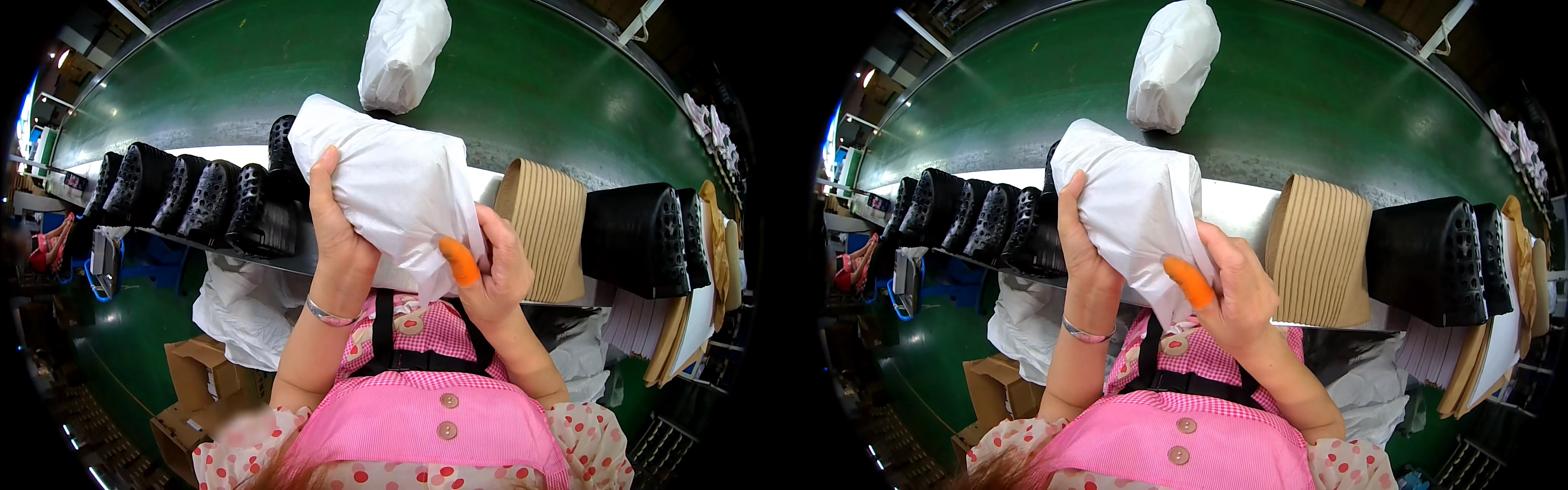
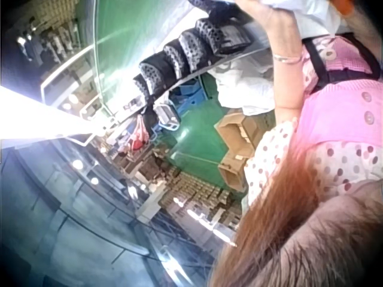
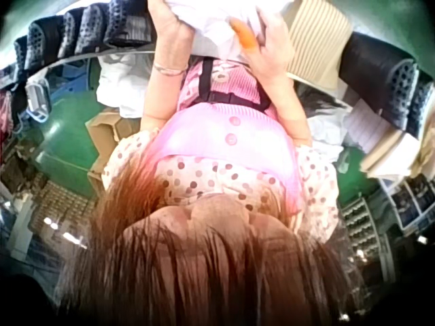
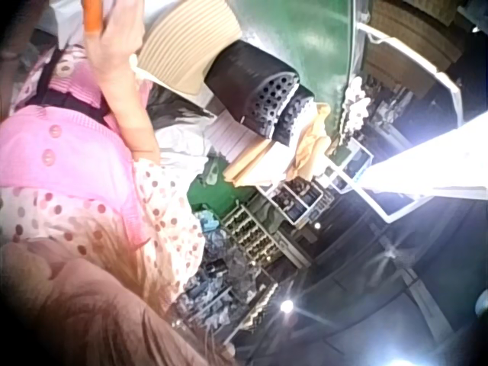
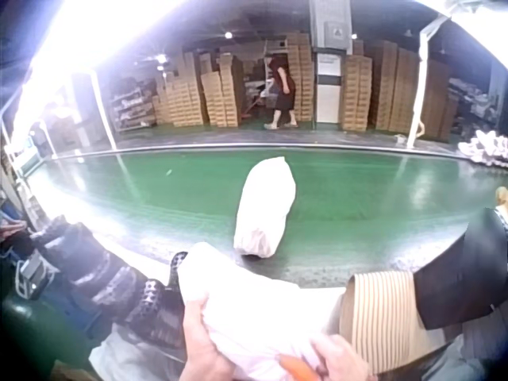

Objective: The person wraps beige slippers in white tissue paper at a workstation. They pick up a slipper, place it on a sheet of paper, fold the paper around it, and set the wrapped item aside. The process is repeated for multiple slippers.

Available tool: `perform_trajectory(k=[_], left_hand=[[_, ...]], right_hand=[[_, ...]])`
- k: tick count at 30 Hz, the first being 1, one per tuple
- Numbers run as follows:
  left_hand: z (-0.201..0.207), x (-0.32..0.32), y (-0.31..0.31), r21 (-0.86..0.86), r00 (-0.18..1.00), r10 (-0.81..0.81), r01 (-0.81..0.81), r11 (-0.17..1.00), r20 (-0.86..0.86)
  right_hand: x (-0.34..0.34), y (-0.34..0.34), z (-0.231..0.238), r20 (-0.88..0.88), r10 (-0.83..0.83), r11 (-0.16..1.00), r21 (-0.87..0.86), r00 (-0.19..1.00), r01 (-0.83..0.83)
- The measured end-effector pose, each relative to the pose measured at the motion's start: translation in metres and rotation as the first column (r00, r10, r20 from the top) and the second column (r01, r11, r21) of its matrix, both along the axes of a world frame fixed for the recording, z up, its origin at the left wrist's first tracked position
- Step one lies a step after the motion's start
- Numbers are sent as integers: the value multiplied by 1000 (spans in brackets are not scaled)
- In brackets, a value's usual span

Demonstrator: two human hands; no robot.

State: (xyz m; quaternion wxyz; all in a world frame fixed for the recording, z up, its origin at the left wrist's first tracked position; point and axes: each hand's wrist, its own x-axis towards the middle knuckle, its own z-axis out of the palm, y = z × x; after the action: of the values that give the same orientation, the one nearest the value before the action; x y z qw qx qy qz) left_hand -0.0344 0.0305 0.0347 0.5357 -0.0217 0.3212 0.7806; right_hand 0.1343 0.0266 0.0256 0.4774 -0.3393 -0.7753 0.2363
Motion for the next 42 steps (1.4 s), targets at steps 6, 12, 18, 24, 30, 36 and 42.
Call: perform_trajectory(k=[6, 12, 18, 24, 30, 36, 42], left_hand=[[4, 3, 1, -6, 999, 28, -28, 1000, -40], [0, -1, -1, -7, 993, 66, -66, 998, -96], [6, 0, -5, -40, 998, -47, 48, 998, 39], [1, 0, -13, 118, 937, -234, 209, 971, 260], [-3, 1, -13, 123, 973, -127, 105, 987, 190], [2, 9, -10, 137, 999, 13, -20, 990, 52], [13, 16, -16, -22, 968, 185, -191, 981, -167]], right_hand=[[-10, 1, 5, -48, 114, 990, 90, 992, -109], [-10, 2, -3, 6, 70, 994, 88, 997, -71], [-9, 16, -5, -74, 160, 942, 311, 984, -130], [-13, 17, -4, -25, 151, 908, 399, 988, -128], [-21, 7, 3, 3, 153, 947, 285, 988, -148], [-21, 1, 0, -47, 14, 993, 121, 999, -8], [-18, 0, -4, -509, 31, 750, -558, 861, -356]])
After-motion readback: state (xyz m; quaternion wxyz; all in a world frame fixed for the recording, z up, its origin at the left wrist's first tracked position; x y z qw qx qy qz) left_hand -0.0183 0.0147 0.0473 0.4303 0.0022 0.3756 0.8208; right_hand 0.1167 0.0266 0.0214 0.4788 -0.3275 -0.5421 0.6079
